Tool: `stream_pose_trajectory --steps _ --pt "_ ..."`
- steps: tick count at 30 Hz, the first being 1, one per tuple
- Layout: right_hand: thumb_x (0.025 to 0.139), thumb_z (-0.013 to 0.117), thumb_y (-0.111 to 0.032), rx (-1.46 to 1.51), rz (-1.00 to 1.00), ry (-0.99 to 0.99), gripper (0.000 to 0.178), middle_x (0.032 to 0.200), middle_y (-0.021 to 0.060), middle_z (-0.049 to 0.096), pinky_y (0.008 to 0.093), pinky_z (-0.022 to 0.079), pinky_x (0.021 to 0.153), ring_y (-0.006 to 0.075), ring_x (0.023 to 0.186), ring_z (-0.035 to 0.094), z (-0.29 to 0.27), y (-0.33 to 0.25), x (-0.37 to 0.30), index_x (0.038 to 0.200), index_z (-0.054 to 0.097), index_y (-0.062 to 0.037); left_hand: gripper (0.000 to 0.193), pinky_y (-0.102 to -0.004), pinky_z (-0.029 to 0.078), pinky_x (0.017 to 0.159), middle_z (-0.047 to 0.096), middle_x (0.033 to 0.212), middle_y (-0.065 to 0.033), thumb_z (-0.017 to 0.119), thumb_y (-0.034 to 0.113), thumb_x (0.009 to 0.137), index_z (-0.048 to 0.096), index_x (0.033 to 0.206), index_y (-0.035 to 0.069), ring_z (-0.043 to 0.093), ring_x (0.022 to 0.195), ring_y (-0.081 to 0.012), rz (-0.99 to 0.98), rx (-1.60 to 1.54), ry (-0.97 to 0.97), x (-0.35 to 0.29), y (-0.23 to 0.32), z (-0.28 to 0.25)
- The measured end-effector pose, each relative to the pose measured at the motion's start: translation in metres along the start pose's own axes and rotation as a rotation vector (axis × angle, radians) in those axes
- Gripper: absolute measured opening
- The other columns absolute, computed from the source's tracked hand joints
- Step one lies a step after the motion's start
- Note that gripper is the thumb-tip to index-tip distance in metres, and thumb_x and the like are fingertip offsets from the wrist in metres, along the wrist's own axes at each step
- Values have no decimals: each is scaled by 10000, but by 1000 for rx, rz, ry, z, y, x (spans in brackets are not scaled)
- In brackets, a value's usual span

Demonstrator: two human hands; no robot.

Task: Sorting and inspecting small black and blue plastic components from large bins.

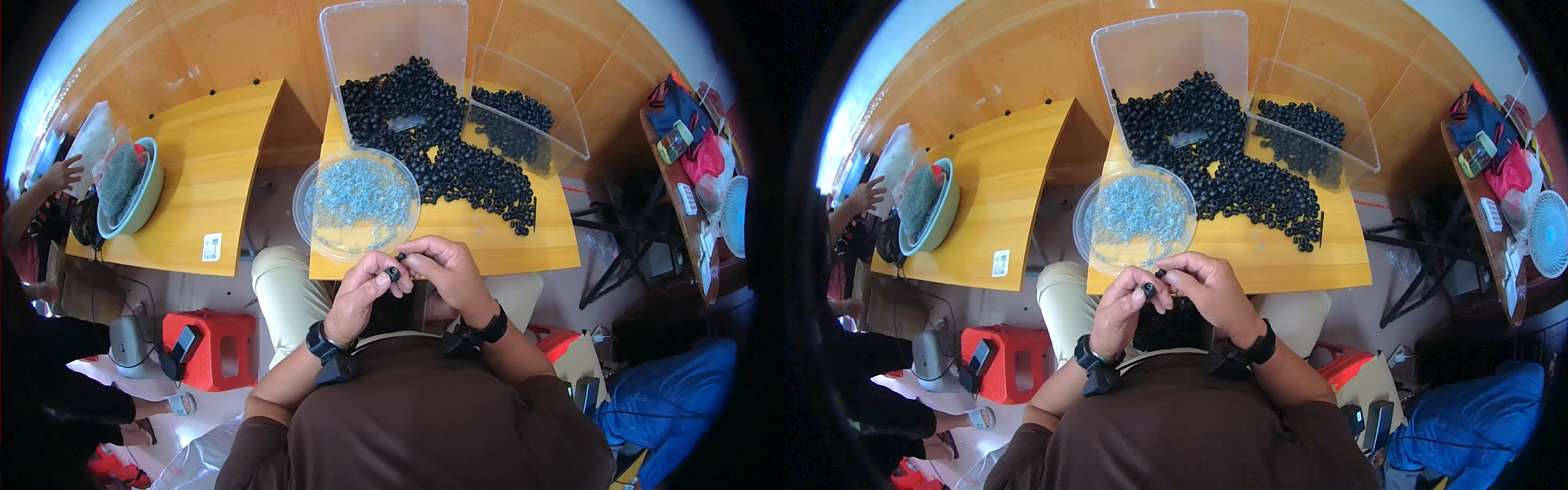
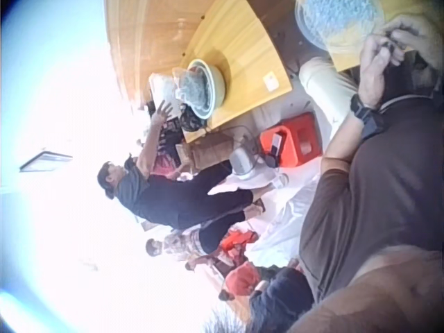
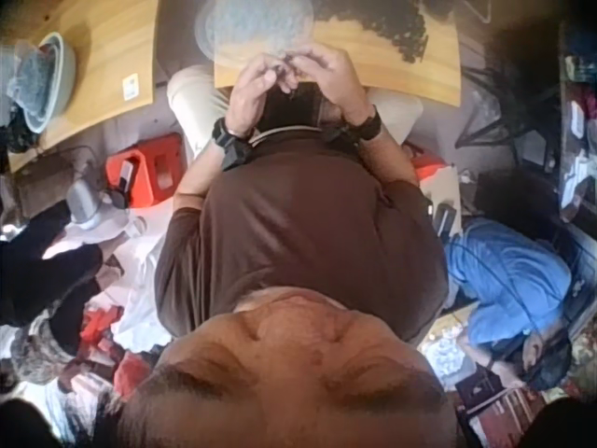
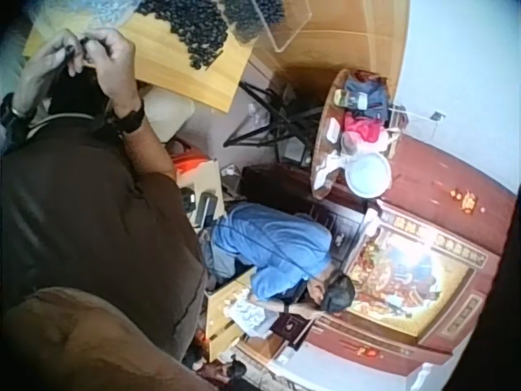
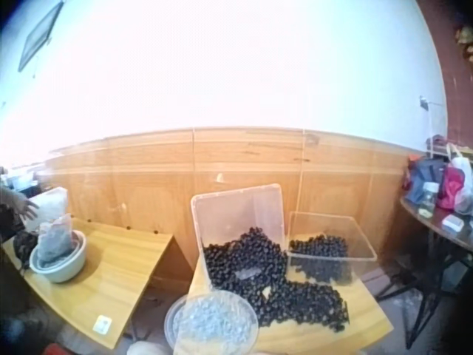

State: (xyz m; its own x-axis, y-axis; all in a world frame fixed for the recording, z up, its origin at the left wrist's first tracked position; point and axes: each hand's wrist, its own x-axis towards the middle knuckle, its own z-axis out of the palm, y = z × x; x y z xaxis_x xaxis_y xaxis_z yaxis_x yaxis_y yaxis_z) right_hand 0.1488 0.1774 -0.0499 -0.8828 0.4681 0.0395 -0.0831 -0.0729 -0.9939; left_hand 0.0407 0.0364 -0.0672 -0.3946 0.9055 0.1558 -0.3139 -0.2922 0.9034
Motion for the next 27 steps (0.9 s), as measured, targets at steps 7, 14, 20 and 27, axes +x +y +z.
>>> stream_pose_trajectory --steps 7,14,20,27 --pt "910 589 -79 151 147 -121 156 835 -13 630 190 465 648 38 716 552 -11 10 3 1036 648 -8 320 -285 439 781 609 918 -107 493 309 945 518 1020 -1 563 842 -159 -4 -93 -39 -2 -7 1" --pt "894 615 -74 58 47 62 117 871 5 619 202 464 686 70 756 570 -2 -4 2 970 646 9 306 -293 438 774 604 897 -119 513 296 937 507 1017 0 571 826 -180 -60 -30 53 -2 -13 -2" --pt "855 647 -45 -144 -245 59 97 990 99 599 218 478 693 107 809 595 0 -1 3 935 654 9 266 -279 440 765 596 895 -91 483 243 951 501 1045 -5 552 822 -150 -29 54 50 1 -19 -6" --pt "846 637 -12 -290 -256 49 76 977 95 607 244 483 724 129 838 591 7 -11 2 918 650 6 234 -265 445 754 595 896 -74 472 200 958 499 1061 -8 542 818 -127 -30 75 50 1 -21 -8"
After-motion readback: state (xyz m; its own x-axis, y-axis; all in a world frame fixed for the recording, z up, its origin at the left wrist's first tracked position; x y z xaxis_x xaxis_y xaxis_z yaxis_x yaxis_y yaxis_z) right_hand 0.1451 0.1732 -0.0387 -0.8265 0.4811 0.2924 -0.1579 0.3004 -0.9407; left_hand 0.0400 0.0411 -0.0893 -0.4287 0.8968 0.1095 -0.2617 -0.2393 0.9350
